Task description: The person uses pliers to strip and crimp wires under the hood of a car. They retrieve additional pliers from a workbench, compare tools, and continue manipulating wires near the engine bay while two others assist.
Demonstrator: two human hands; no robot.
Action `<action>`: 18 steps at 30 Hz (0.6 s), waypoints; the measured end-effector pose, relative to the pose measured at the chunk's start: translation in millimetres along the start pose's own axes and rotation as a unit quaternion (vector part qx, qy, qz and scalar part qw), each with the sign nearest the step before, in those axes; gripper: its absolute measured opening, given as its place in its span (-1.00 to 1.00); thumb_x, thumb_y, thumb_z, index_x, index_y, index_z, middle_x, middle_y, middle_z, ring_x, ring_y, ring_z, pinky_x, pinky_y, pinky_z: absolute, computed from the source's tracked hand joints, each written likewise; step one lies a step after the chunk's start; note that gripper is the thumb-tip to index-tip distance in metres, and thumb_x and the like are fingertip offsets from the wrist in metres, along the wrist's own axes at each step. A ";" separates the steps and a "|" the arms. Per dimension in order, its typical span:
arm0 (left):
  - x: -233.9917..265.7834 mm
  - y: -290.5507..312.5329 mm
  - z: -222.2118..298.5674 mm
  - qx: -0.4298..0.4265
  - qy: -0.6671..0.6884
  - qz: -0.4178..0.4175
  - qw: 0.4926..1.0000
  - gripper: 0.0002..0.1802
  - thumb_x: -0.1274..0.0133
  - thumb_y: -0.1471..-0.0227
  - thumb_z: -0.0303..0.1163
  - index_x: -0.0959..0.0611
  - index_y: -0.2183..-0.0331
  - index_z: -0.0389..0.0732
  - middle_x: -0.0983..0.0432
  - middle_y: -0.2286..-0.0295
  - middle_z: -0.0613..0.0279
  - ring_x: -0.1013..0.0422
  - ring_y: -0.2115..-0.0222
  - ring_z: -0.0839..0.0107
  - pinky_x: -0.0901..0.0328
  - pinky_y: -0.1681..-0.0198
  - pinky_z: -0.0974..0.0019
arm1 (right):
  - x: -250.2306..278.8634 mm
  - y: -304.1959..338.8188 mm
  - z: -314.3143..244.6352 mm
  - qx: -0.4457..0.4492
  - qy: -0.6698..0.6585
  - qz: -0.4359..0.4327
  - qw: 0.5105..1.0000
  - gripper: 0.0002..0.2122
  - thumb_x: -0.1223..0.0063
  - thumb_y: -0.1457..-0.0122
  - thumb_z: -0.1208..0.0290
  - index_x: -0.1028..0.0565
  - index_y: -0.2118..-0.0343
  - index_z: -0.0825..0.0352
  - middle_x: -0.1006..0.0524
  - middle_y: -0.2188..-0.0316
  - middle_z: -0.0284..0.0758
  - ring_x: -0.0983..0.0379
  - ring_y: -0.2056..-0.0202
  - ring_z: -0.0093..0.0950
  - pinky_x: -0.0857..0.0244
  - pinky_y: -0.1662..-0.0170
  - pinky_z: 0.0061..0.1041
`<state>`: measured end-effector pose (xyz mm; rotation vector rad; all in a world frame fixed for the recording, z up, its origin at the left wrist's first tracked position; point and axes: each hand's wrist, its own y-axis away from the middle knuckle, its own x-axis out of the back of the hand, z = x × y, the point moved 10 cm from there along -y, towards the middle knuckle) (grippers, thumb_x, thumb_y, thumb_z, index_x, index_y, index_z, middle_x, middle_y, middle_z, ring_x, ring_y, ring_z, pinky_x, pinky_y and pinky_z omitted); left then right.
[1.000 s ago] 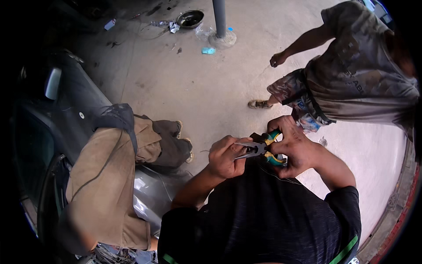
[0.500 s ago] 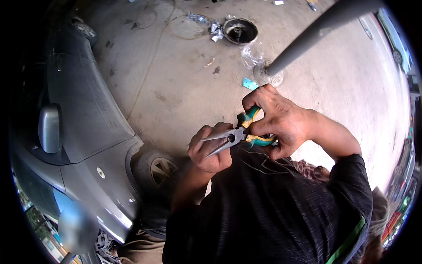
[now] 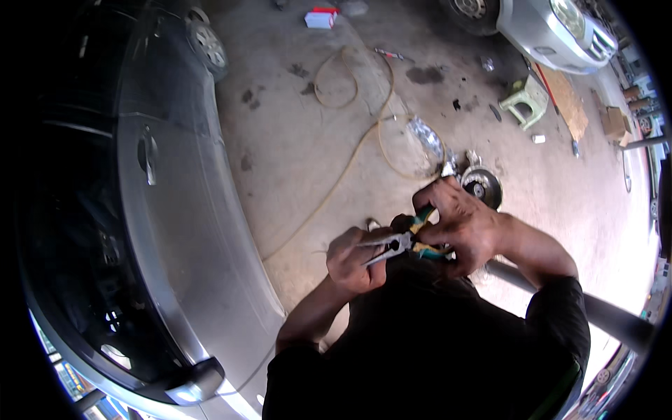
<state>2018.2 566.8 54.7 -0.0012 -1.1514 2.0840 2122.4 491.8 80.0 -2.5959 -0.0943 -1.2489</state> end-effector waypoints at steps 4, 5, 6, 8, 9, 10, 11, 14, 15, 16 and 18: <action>28.1 -117.9 -139.8 -0.013 -0.017 -0.027 0.999 -0.86 -0.04 0.30 -0.68 -0.48 0.52 -0.34 -0.55 0.45 -0.02 -0.37 0.71 0.30 -0.28 0.65 0.35 | 58.3 -136.3 111.9 0.011 -0.021 -0.008 1.000 -0.49 -0.25 0.51 0.22 -0.55 0.32 0.26 -0.31 0.16 -0.21 -0.24 0.07 -0.26 -0.05 0.02 -0.32; 34.2 -140.2 -179.4 -0.005 -0.008 -0.032 0.999 -0.83 -0.05 0.30 -0.68 -0.49 0.49 -0.35 -0.53 0.49 0.01 -0.35 0.72 0.30 -0.28 0.64 0.36 | 63.5 -168.1 144.7 0.020 -0.028 -0.011 0.999 -0.48 -0.25 0.51 0.21 -0.55 0.32 0.26 -0.31 0.16 -0.21 -0.23 0.07 -0.26 -0.05 0.02 -0.32; 45.2 -165.2 -220.2 -0.002 0.004 -0.003 1.000 -0.81 -0.05 0.31 -0.69 -0.51 0.47 -0.36 -0.52 0.50 0.03 -0.35 0.72 0.28 -0.29 0.64 0.37 | 69.9 -202.2 178.7 0.029 -0.037 -0.014 0.999 -0.47 -0.25 0.52 0.19 -0.55 0.32 0.26 -0.31 0.15 -0.21 -0.23 0.06 -0.27 -0.05 0.02 -0.32; 62.7 -214.7 -311.6 0.022 -0.041 -0.030 0.998 -0.87 0.01 0.15 -0.63 -0.50 0.42 -0.43 -0.50 0.55 0.01 -0.39 0.66 0.31 -0.32 0.60 0.39 | 83.6 -277.7 255.4 0.032 -0.023 -0.020 0.999 -0.46 -0.25 0.54 0.18 -0.55 0.31 0.26 -0.31 0.15 -0.21 -0.23 0.06 -0.27 -0.05 0.01 -0.32; 71.0 -253.9 -358.0 -0.020 -0.053 -0.020 0.998 -0.83 -0.01 0.25 -0.67 -0.51 0.44 -0.40 -0.48 0.55 0.04 -0.36 0.69 0.29 -0.31 0.62 0.37 | 96.6 -321.2 297.1 0.065 -0.021 0.003 0.998 -0.45 -0.25 0.54 0.18 -0.54 0.30 0.26 -0.30 0.18 -0.21 -0.23 0.08 -0.27 -0.05 0.03 -0.33; 80.8 -286.0 -397.4 -0.054 -0.070 -0.016 0.996 -0.77 -0.03 0.34 -0.71 -0.53 0.46 -0.37 -0.45 0.54 0.07 -0.34 0.72 0.27 -0.30 0.64 0.35 | 108.4 -363.7 337.0 0.082 -0.037 0.019 0.996 -0.46 -0.27 0.52 0.21 -0.54 0.30 0.26 -0.30 0.21 -0.22 -0.23 0.10 -0.28 -0.05 0.06 -0.32; 88.6 -319.6 -430.0 -0.026 -0.095 -0.053 0.994 -0.77 -0.03 0.35 -0.71 -0.55 0.46 -0.37 -0.43 0.56 0.08 -0.33 0.72 0.29 -0.29 0.65 0.35 | 120.0 -402.6 361.7 0.075 -0.051 0.004 0.996 -0.52 -0.28 0.53 0.25 -0.54 0.37 0.28 -0.30 0.23 -0.19 -0.24 0.12 -0.26 -0.07 0.09 -0.33; 133.0 -411.5 -531.6 -0.005 -0.129 -0.055 0.990 -0.74 -0.03 0.38 -0.70 -0.60 0.45 -0.38 -0.41 0.59 0.15 -0.33 0.72 0.35 -0.26 0.68 0.36 | 179.3 -532.7 424.8 0.087 -0.070 -0.015 0.994 -0.60 -0.29 0.52 0.32 -0.54 0.47 0.30 -0.31 0.26 -0.17 -0.27 0.15 -0.25 -0.10 0.13 -0.35; 147.9 -437.6 -560.3 0.006 -0.138 -0.055 0.989 -0.73 -0.04 0.38 -0.70 -0.61 0.44 -0.38 -0.40 0.60 0.16 -0.32 0.72 0.36 -0.26 0.69 0.35 | 195.0 -569.9 439.7 0.088 -0.077 -0.017 0.993 -0.62 -0.28 0.52 0.34 -0.54 0.48 0.30 -0.31 0.26 -0.17 -0.27 0.16 -0.26 -0.11 0.13 -0.35; 163.4 -463.4 -586.2 0.017 -0.146 -0.055 0.988 -0.72 -0.04 0.37 -0.70 -0.61 0.43 -0.38 -0.39 0.60 0.17 -0.32 0.72 0.37 -0.25 0.69 0.35 | 206.5 -603.7 455.2 0.083 -0.083 -0.026 0.993 -0.63 -0.28 0.52 0.34 -0.54 0.49 0.30 -0.31 0.27 -0.17 -0.28 0.18 -0.26 -0.12 0.13 -0.35; 187.9 -520.6 -656.1 0.050 -0.154 -0.067 0.985 -0.74 -0.07 0.37 -0.67 -0.62 0.43 -0.39 -0.37 0.62 0.20 -0.32 0.72 0.37 -0.25 0.69 0.34 | 231.2 -677.6 503.3 0.083 -0.072 -0.032 0.993 -0.64 -0.28 0.53 0.35 -0.54 0.51 0.30 -0.30 0.28 -0.18 -0.29 0.21 -0.26 -0.13 0.14 -0.35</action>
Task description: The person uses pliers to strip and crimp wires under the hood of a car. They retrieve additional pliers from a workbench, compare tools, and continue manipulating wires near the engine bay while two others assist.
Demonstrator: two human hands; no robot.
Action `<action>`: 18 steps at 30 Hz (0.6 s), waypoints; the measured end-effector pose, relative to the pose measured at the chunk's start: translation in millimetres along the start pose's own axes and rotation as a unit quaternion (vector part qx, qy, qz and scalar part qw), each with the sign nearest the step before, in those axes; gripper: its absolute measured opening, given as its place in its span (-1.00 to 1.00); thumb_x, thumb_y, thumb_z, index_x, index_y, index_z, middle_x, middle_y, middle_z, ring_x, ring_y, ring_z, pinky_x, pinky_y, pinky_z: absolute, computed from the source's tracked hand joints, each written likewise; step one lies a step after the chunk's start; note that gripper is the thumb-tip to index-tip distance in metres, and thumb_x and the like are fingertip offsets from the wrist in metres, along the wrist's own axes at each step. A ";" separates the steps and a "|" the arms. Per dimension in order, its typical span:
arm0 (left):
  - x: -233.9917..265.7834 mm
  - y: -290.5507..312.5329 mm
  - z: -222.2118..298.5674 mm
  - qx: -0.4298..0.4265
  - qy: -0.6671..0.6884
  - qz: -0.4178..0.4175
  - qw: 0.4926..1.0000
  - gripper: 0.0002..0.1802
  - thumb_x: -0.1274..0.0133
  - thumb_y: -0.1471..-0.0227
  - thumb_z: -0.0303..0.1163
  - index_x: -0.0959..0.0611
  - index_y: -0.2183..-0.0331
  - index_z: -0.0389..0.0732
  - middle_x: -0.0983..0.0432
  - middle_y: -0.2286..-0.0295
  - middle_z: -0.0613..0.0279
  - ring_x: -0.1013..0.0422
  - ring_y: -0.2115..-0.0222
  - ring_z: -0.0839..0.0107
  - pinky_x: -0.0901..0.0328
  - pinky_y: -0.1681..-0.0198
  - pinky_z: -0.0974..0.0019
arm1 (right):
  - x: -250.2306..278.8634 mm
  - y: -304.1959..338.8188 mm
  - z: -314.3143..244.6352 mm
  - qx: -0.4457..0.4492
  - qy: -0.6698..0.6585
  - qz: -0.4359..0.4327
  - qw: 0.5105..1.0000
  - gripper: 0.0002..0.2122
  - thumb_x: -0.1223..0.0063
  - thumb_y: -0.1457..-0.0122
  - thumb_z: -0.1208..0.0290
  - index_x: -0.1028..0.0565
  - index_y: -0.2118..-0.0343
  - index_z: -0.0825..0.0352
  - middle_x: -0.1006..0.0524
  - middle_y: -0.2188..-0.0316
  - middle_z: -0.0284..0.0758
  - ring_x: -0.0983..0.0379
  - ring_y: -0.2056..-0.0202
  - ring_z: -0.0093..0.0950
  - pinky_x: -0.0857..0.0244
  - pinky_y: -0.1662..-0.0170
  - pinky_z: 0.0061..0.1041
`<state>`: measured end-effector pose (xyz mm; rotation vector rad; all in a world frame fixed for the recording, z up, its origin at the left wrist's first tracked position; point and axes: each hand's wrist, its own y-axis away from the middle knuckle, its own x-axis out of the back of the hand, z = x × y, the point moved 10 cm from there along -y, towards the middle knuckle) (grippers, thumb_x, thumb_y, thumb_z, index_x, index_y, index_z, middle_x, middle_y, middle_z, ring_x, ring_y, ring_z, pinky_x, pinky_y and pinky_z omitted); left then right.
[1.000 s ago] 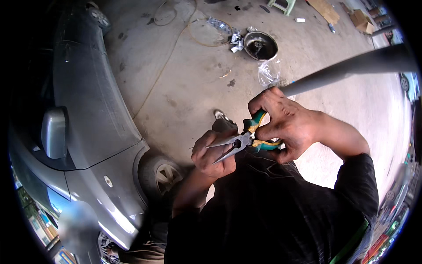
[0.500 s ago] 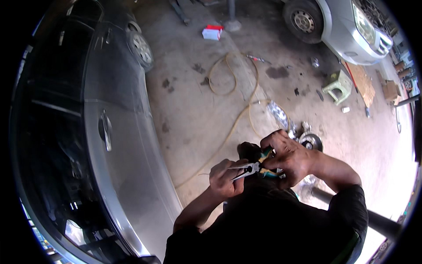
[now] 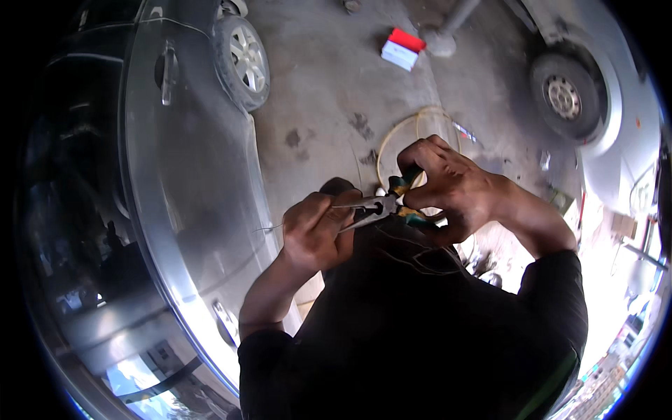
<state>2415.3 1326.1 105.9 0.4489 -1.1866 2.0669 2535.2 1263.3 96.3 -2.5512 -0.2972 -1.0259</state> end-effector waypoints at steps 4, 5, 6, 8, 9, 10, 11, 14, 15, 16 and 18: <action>3.7 -107.8 -147.0 -0.011 0.021 0.003 1.000 -0.71 -0.09 0.37 -0.65 -0.62 0.40 -0.39 -0.40 0.60 0.18 -0.34 0.70 0.35 -0.27 0.66 0.35 | 69.9 -126.8 118.7 0.012 0.017 -0.029 0.999 -0.66 -0.29 0.52 0.34 -0.53 0.54 0.30 -0.30 0.28 -0.17 -0.30 0.24 -0.25 -0.18 0.17 -0.34; 2.9 -139.7 -187.5 -0.013 0.027 0.006 1.000 -0.71 -0.08 0.37 -0.65 -0.62 0.40 -0.39 -0.41 0.59 0.17 -0.35 0.69 0.34 -0.28 0.65 0.34 | 85.2 -156.9 154.1 0.011 0.024 -0.021 0.999 -0.66 -0.28 0.52 0.34 -0.53 0.52 0.30 -0.30 0.28 -0.17 -0.30 0.24 -0.24 -0.20 0.20 -0.34; 0.9 -172.0 -227.6 -0.017 0.034 0.007 0.999 -0.71 -0.08 0.36 -0.65 -0.62 0.41 -0.38 -0.42 0.58 0.16 -0.36 0.68 0.32 -0.28 0.64 0.33 | 103.3 -187.3 189.3 0.002 0.028 -0.018 0.999 -0.62 -0.29 0.49 0.33 -0.54 0.46 0.30 -0.31 0.27 -0.17 -0.31 0.24 -0.26 -0.19 0.21 -0.35; -4.6 -240.0 -311.2 -0.001 0.080 0.008 0.997 -0.73 -0.07 0.35 -0.65 -0.61 0.41 -0.37 -0.45 0.56 0.15 -0.37 0.66 0.29 -0.29 0.61 0.32 | 147.7 -248.9 256.2 -0.016 0.035 -0.007 0.999 -0.55 -0.32 0.43 0.30 -0.55 0.33 0.31 -0.34 0.25 -0.18 -0.34 0.24 -0.29 -0.19 0.23 -0.38; -3.9 -279.2 -351.8 0.007 0.102 0.006 0.995 -0.73 -0.07 0.34 -0.65 -0.60 0.41 -0.36 -0.46 0.55 0.14 -0.37 0.65 0.27 -0.30 0.60 0.31 | 172.1 -275.1 286.1 -0.009 0.052 0.014 0.998 -0.54 -0.29 0.42 0.31 -0.55 0.31 0.32 -0.35 0.23 -0.16 -0.34 0.26 -0.28 -0.20 0.25 -0.38; -0.9 -321.6 -386.3 -0.014 0.097 0.004 0.995 -0.73 -0.06 0.34 -0.64 -0.60 0.41 -0.36 -0.47 0.55 0.13 -0.37 0.65 0.26 -0.30 0.59 0.30 | 189.4 -304.0 314.8 -0.024 0.035 0.005 0.999 -0.54 -0.25 0.42 0.33 -0.55 0.30 0.33 -0.35 0.23 -0.16 -0.34 0.27 -0.27 -0.21 0.25 -0.39; -0.1 -355.5 -414.5 -0.022 0.099 -0.009 0.995 -0.73 -0.06 0.34 -0.64 -0.60 0.41 -0.35 -0.47 0.54 0.12 -0.37 0.64 0.25 -0.31 0.59 0.30 | 210.6 -329.7 344.6 -0.063 0.013 0.010 0.998 -0.54 -0.25 0.44 0.34 -0.54 0.31 0.33 -0.35 0.21 -0.15 -0.33 0.25 -0.26 -0.20 0.23 -0.38; -4.4 -462.1 -510.0 -0.042 0.112 -0.044 0.992 -0.75 -0.05 0.32 -0.63 -0.58 0.41 -0.33 -0.49 0.54 0.12 -0.37 0.65 0.26 -0.30 0.59 0.28 | 280.1 -406.7 427.9 -0.085 -0.025 0.042 0.995 -0.53 -0.23 0.48 0.38 -0.54 0.32 0.34 -0.35 0.19 -0.14 -0.31 0.20 -0.24 -0.18 0.17 -0.35; -4.8 -501.3 -540.4 -0.051 0.113 -0.052 0.991 -0.76 -0.05 0.32 -0.63 -0.57 0.42 -0.33 -0.49 0.54 0.13 -0.37 0.65 0.26 -0.30 0.59 0.28 | 310.5 -435.0 455.8 -0.070 -0.019 0.055 0.996 -0.52 -0.23 0.49 0.38 -0.54 0.32 0.34 -0.35 0.18 -0.14 -0.31 0.19 -0.24 -0.17 0.15 -0.33; -5.8 -541.1 -572.0 -0.060 0.114 -0.058 0.990 -0.77 -0.06 0.32 -0.63 -0.57 0.43 -0.33 -0.49 0.54 0.14 -0.37 0.65 0.26 -0.30 0.60 0.28 | 341.3 -466.9 483.7 -0.072 -0.013 0.055 0.996 -0.52 -0.23 0.51 0.40 -0.53 0.33 0.34 -0.35 0.16 -0.13 -0.30 0.17 -0.23 -0.15 0.12 -0.32; -18.8 -603.0 -644.5 -0.078 0.138 -0.059 0.986 -0.76 -0.06 0.33 -0.63 -0.58 0.43 -0.33 -0.51 0.52 0.13 -0.38 0.65 0.27 -0.30 0.60 0.30 | 377.6 -513.1 559.8 -0.092 -0.022 0.076 0.993 -0.53 -0.23 0.51 0.41 -0.53 0.34 0.32 -0.35 0.18 -0.13 -0.30 0.18 -0.22 -0.16 0.14 -0.32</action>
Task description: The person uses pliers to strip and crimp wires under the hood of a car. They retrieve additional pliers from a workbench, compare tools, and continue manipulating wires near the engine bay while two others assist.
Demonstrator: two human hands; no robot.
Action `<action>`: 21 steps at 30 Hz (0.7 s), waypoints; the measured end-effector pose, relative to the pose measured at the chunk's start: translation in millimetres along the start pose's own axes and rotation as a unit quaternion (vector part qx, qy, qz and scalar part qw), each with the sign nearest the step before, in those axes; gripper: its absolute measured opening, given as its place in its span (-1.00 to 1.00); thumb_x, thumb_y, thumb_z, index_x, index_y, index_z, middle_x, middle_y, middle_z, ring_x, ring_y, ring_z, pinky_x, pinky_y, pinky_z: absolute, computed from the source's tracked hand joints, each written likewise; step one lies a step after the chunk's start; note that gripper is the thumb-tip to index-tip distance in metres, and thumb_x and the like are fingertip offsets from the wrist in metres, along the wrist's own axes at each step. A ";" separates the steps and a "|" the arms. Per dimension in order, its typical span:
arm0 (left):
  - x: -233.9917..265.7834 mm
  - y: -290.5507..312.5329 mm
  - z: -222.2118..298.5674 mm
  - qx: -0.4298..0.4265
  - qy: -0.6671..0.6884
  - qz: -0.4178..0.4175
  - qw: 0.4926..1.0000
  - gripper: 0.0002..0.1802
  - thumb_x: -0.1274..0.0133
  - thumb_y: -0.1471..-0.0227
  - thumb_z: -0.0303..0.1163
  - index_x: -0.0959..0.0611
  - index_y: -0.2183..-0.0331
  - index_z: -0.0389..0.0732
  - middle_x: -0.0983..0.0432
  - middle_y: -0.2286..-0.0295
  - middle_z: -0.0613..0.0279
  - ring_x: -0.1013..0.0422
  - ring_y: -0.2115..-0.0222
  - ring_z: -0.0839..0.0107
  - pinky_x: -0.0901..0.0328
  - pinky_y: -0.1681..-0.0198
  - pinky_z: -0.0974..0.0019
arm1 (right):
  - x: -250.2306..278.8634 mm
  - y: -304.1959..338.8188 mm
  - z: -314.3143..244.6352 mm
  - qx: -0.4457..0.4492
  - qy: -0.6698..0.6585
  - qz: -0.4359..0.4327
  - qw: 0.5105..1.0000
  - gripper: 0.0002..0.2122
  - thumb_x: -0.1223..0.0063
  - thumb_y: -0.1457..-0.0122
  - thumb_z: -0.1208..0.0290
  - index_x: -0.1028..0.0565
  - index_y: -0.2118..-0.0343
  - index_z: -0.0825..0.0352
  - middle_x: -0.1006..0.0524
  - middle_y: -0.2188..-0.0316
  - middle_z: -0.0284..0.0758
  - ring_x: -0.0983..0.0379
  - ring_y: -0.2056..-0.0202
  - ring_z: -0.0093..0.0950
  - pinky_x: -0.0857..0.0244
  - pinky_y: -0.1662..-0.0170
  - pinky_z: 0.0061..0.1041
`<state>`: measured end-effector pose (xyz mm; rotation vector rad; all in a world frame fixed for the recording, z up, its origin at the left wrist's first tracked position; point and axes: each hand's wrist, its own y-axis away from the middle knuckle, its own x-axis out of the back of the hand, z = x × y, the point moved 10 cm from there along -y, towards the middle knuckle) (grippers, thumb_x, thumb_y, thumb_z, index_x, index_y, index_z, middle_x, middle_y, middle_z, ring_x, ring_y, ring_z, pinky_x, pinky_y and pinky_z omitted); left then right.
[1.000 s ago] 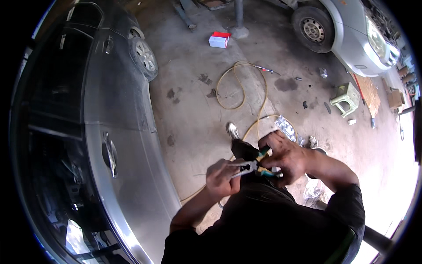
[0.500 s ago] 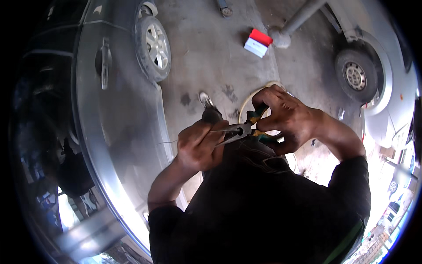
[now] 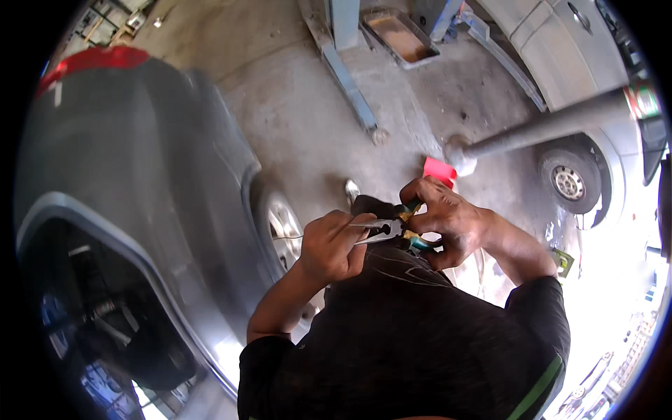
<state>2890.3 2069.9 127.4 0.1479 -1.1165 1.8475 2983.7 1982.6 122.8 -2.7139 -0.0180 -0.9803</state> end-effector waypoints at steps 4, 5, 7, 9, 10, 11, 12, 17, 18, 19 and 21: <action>27.2 -69.6 -181.9 -0.030 0.009 0.007 0.999 -0.74 -0.06 0.33 -0.64 -0.57 0.41 -0.32 -0.54 0.47 0.13 -0.40 0.62 0.27 -0.30 0.59 0.30 | 31.5 -133.2 128.7 0.023 0.020 0.018 0.999 -0.55 -0.23 0.50 0.41 -0.52 0.36 0.33 -0.33 0.23 -0.14 -0.31 0.21 -0.20 -0.19 0.17 -0.30; 38.6 -95.4 -220.6 -0.036 0.008 0.023 0.999 -0.75 -0.05 0.33 -0.64 -0.57 0.42 -0.32 -0.55 0.47 0.14 -0.40 0.62 0.27 -0.29 0.59 0.31 | 49.3 -170.5 157.0 0.032 0.023 0.024 0.999 -0.55 -0.23 0.50 0.41 -0.52 0.36 0.33 -0.33 0.23 -0.14 -0.31 0.22 -0.20 -0.20 0.18 -0.30; 67.8 -145.8 -294.3 -0.037 -0.014 0.042 0.998 -0.74 -0.05 0.34 -0.64 -0.57 0.41 -0.31 -0.55 0.47 0.16 -0.39 0.62 0.27 -0.29 0.60 0.31 | 87.9 -248.7 208.1 0.051 0.031 0.034 0.998 -0.56 -0.24 0.49 0.40 -0.51 0.37 0.34 -0.33 0.23 -0.14 -0.31 0.23 -0.20 -0.21 0.18 -0.29; 103.0 -199.1 -363.2 -0.036 -0.029 0.056 0.997 -0.72 -0.05 0.35 -0.63 -0.57 0.40 -0.30 -0.54 0.47 0.15 -0.39 0.62 0.28 -0.28 0.60 0.31 | 121.8 -323.4 245.3 0.038 0.022 0.029 0.999 -0.57 -0.24 0.49 0.40 -0.51 0.38 0.34 -0.32 0.22 -0.14 -0.31 0.25 -0.20 -0.21 0.18 -0.29; 122.0 -224.8 -398.8 -0.035 -0.037 0.062 0.997 -0.71 -0.05 0.35 -0.62 -0.57 0.40 -0.30 -0.54 0.47 0.15 -0.38 0.62 0.28 -0.28 0.60 0.31 | 142.7 -364.2 266.6 0.018 0.039 0.025 0.999 -0.58 -0.24 0.48 0.41 -0.51 0.38 0.33 -0.32 0.22 -0.14 -0.31 0.25 -0.21 -0.21 0.18 -0.28; 133.5 -247.9 -434.1 -0.028 -0.029 0.062 0.997 -0.66 -0.05 0.37 -0.62 -0.57 0.36 -0.29 -0.53 0.49 0.15 -0.39 0.61 0.26 -0.29 0.59 0.29 | 160.0 -399.5 284.2 0.013 0.068 0.008 0.998 -0.58 -0.24 0.48 0.41 -0.51 0.38 0.32 -0.32 0.21 -0.14 -0.31 0.25 -0.22 -0.21 0.18 -0.30; 144.7 -273.1 -469.7 -0.015 0.000 0.056 0.998 -0.65 -0.06 0.38 -0.61 -0.57 0.36 -0.29 -0.52 0.51 0.16 -0.39 0.61 0.26 -0.29 0.59 0.29 | 177.2 -434.8 301.5 0.010 0.098 -0.008 0.995 -0.59 -0.24 0.47 0.42 -0.52 0.38 0.32 -0.31 0.21 -0.15 -0.31 0.25 -0.23 -0.21 0.18 -0.31; 209.8 -402.9 -652.2 -0.021 0.070 0.054 0.996 -0.63 -0.08 0.39 -0.60 -0.59 0.34 -0.26 -0.47 0.56 0.17 -0.40 0.60 0.24 -0.31 0.57 0.29 | 264.9 -615.3 410.7 0.040 0.113 -0.010 0.993 -0.64 -0.24 0.46 0.43 -0.55 0.43 0.28 -0.31 0.22 -0.14 -0.29 0.19 -0.22 -0.18 0.16 -0.32; 222.2 -422.3 -692.4 -0.027 0.073 0.055 0.995 -0.63 -0.08 0.39 -0.60 -0.59 0.34 -0.26 -0.47 0.55 0.16 -0.40 0.60 0.24 -0.31 0.56 0.29 | 274.9 -650.7 438.6 0.028 0.125 -0.012 0.992 -0.64 -0.24 0.46 0.43 -0.55 0.43 0.28 -0.31 0.22 -0.13 -0.29 0.18 -0.22 -0.17 0.16 -0.30; 232.1 -436.3 -733.2 -0.036 0.081 0.059 0.994 -0.65 -0.08 0.38 -0.61 -0.58 0.36 -0.28 -0.48 0.54 0.13 -0.41 0.59 0.21 -0.31 0.55 0.27 | 281.1 -686.0 463.6 0.014 0.124 -0.016 0.992 -0.65 -0.24 0.44 0.41 -0.54 0.43 0.30 -0.32 0.20 -0.10 -0.28 0.16 -0.19 -0.17 0.14 -0.28; 256.7 -485.9 -814.4 -0.083 0.067 0.064 0.992 -0.66 -0.09 0.40 -0.60 -0.58 0.38 -0.29 -0.48 0.54 0.11 -0.41 0.58 0.18 -0.31 0.55 0.25 | 311.7 -756.3 524.0 0.000 0.122 0.015 0.992 -0.64 -0.24 0.43 0.39 -0.54 0.42 0.31 -0.31 0.18 -0.08 -0.28 0.16 -0.15 -0.17 0.12 -0.26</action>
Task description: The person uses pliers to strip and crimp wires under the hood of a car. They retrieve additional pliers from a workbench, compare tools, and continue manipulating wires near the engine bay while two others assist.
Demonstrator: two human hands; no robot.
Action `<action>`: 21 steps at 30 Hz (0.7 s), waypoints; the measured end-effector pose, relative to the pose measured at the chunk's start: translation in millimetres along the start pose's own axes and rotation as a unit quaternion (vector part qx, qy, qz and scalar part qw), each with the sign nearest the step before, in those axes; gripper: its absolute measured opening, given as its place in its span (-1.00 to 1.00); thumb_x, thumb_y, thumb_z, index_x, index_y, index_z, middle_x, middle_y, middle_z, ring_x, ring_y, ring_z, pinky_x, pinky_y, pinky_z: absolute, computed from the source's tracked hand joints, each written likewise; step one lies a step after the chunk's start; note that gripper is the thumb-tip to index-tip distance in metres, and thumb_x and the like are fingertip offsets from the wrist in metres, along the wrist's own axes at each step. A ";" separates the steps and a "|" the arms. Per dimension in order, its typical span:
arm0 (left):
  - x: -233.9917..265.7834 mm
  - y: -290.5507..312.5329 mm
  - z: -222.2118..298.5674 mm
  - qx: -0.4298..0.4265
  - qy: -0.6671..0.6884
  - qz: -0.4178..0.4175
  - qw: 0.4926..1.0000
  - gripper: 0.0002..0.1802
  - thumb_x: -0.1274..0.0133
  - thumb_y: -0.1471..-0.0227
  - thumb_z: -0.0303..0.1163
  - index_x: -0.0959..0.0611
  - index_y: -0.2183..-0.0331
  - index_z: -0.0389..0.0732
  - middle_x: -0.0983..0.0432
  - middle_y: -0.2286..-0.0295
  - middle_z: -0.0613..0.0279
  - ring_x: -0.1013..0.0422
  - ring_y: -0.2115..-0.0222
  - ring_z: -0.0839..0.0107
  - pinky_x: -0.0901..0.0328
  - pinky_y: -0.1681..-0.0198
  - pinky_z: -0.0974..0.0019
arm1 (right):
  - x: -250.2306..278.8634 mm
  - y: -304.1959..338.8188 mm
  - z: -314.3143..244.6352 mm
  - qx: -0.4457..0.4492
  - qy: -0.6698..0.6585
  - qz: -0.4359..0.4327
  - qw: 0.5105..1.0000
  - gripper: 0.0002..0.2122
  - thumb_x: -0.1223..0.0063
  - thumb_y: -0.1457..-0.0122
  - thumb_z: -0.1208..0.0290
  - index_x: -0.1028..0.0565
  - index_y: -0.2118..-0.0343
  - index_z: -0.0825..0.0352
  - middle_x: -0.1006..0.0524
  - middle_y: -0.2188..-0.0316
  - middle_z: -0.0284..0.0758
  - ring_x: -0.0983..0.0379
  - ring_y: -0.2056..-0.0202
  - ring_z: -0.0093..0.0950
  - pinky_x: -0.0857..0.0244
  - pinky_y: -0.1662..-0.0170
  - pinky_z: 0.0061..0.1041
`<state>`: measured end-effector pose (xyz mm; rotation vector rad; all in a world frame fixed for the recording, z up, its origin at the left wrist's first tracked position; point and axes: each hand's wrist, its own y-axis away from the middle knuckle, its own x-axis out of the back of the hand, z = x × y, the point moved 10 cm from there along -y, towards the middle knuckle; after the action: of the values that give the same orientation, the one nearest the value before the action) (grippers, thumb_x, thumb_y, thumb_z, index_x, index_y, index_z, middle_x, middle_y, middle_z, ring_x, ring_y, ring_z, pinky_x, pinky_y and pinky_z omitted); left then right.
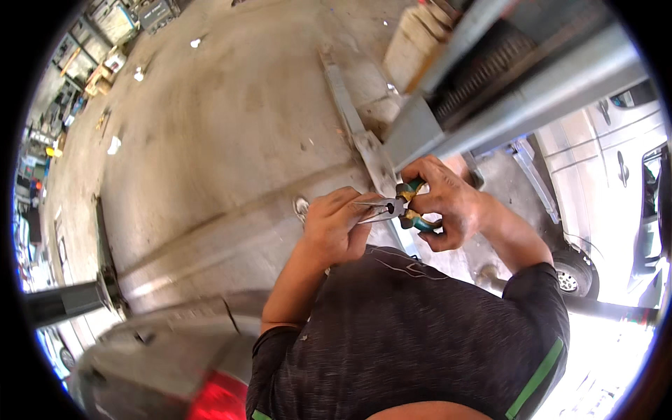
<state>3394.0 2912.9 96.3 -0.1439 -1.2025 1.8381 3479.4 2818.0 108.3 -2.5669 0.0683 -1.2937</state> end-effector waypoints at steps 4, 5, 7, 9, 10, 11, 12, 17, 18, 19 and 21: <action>32.2 -90.1 -169.2 0.035 0.026 -0.059 0.997 -0.63 -0.11 0.42 -0.54 -0.58 0.36 -0.26 -0.46 0.52 0.09 -0.41 0.51 0.11 -0.31 0.49 0.17 | 44.8 -120.7 122.6 -0.036 -0.005 0.019 0.999 -0.60 -0.27 0.41 0.32 -0.51 0.39 0.35 -0.31 0.15 -0.01 -0.27 0.15 -0.06 -0.19 0.08 -0.22; 44.2 -113.8 -197.5 0.032 0.010 -0.063 0.997 -0.60 -0.10 0.39 -0.51 -0.59 0.31 -0.23 -0.45 0.51 0.09 -0.42 0.49 0.11 -0.32 0.44 0.17 | 59.0 -148.4 146.4 -0.037 -0.015 0.035 0.999 -0.61 -0.27 0.40 0.32 -0.50 0.41 0.35 -0.31 0.15 0.00 -0.27 0.14 -0.06 -0.19 0.09 -0.23; 65.2 -134.5 -271.7 0.083 0.023 -0.102 0.991 -0.59 -0.10 0.34 -0.50 -0.60 0.28 -0.20 -0.49 0.45 0.07 -0.42 0.48 0.11 -0.33 0.41 0.16 | 62.2 -206.8 196.9 -0.042 -0.056 0.027 0.997 -0.60 -0.27 0.38 0.28 -0.49 0.40 0.35 -0.30 0.13 0.00 -0.27 0.14 -0.04 -0.18 0.08 -0.21; 87.2 -182.4 -336.8 0.099 0.025 -0.097 0.990 -0.63 -0.07 0.31 -0.53 -0.60 0.29 -0.21 -0.52 0.43 0.07 -0.43 0.51 0.13 -0.34 0.45 0.19 | 75.1 -259.2 253.9 -0.059 -0.088 0.021 0.994 -0.56 -0.26 0.35 0.23 -0.46 0.34 0.35 -0.29 0.12 0.00 -0.26 0.13 -0.05 -0.18 0.09 -0.19; 97.2 -205.0 -382.6 0.126 0.035 -0.112 0.985 -0.65 -0.05 0.30 -0.57 -0.59 0.30 -0.23 -0.53 0.43 0.08 -0.43 0.53 0.14 -0.34 0.47 0.20 | 85.1 -296.0 289.0 -0.053 -0.095 0.021 0.994 -0.58 -0.25 0.32 0.24 -0.46 0.35 0.36 -0.28 0.12 0.01 -0.25 0.12 -0.05 -0.17 0.08 -0.19; 108.0 -222.0 -421.6 0.123 0.026 -0.099 0.987 -0.66 -0.04 0.30 -0.60 -0.59 0.31 -0.24 -0.54 0.44 0.09 -0.44 0.53 0.15 -0.35 0.48 0.22 | 91.6 -328.2 316.8 -0.055 -0.106 0.019 0.993 -0.60 -0.24 0.29 0.25 -0.46 0.35 0.36 -0.28 0.12 0.02 -0.25 0.12 -0.05 -0.16 0.08 -0.18; 114.5 -233.1 -464.2 0.131 0.022 -0.090 0.987 -0.67 -0.03 0.30 -0.63 -0.58 0.33 -0.25 -0.54 0.44 0.10 -0.44 0.53 0.15 -0.35 0.49 0.24 | 89.1 -359.5 358.0 -0.056 -0.129 0.026 0.990 -0.59 -0.23 0.27 0.26 -0.46 0.33 0.36 -0.27 0.12 0.01 -0.24 0.11 -0.06 -0.16 0.07 -0.18; 144.6 -327.7 -697.4 0.120 -0.105 -0.093 0.983 -0.77 0.00 0.30 -0.71 -0.56 0.46 -0.29 -0.54 0.48 0.09 -0.47 0.53 0.16 -0.37 0.50 0.24 | 109.9 -521.2 555.9 -0.046 -0.195 0.037 0.979 -0.54 -0.20 0.23 0.33 -0.43 0.19 0.34 -0.27 0.14 -0.06 -0.22 0.10 -0.09 -0.16 0.06 -0.24; 157.0 -348.6 -737.6 0.128 -0.113 -0.089 0.981 -0.81 0.00 0.29 -0.70 -0.57 0.49 -0.29 -0.53 0.50 0.07 -0.47 0.53 0.14 -0.38 0.49 0.23 | 115.3 -554.3 591.1 -0.049 -0.208 0.029 0.976 -0.54 -0.21 0.23 0.33 -0.43 0.18 0.33 -0.27 0.14 -0.07 -0.22 0.10 -0.10 -0.16 0.05 -0.25; 167.0 -371.9 -778.2 0.138 -0.134 -0.079 0.978 -0.82 0.00 0.29 -0.69 -0.57 0.50 -0.28 -0.53 0.51 0.06 -0.47 0.53 0.14 -0.38 0.48 0.22 | 125.7 -586.6 627.2 -0.051 -0.221 0.021 0.974 -0.54 -0.21 0.22 0.33 -0.42 0.17 0.33 -0.28 0.15 -0.08 -0.22 0.10 -0.10 -0.16 0.05 -0.26; 186.4 -414.9 -847.2 0.182 -0.164 -0.061 0.968 -0.83 -0.01 0.29 -0.68 -0.58 0.51 -0.28 -0.53 0.52 0.06 -0.47 0.52 0.13 -0.39 0.47 0.21 | 168.7 -649.0 676.7 -0.035 -0.193 0.010 0.981 -0.54 -0.22 0.21 0.35 -0.41 0.16 0.33 -0.28 0.15 -0.08 -0.25 0.12 -0.10 -0.18 0.07 -0.26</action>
<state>3989.1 3666.5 45.6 0.4478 -1.0403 1.9866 4069.3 3561.1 22.8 -2.8183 0.0643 -0.7773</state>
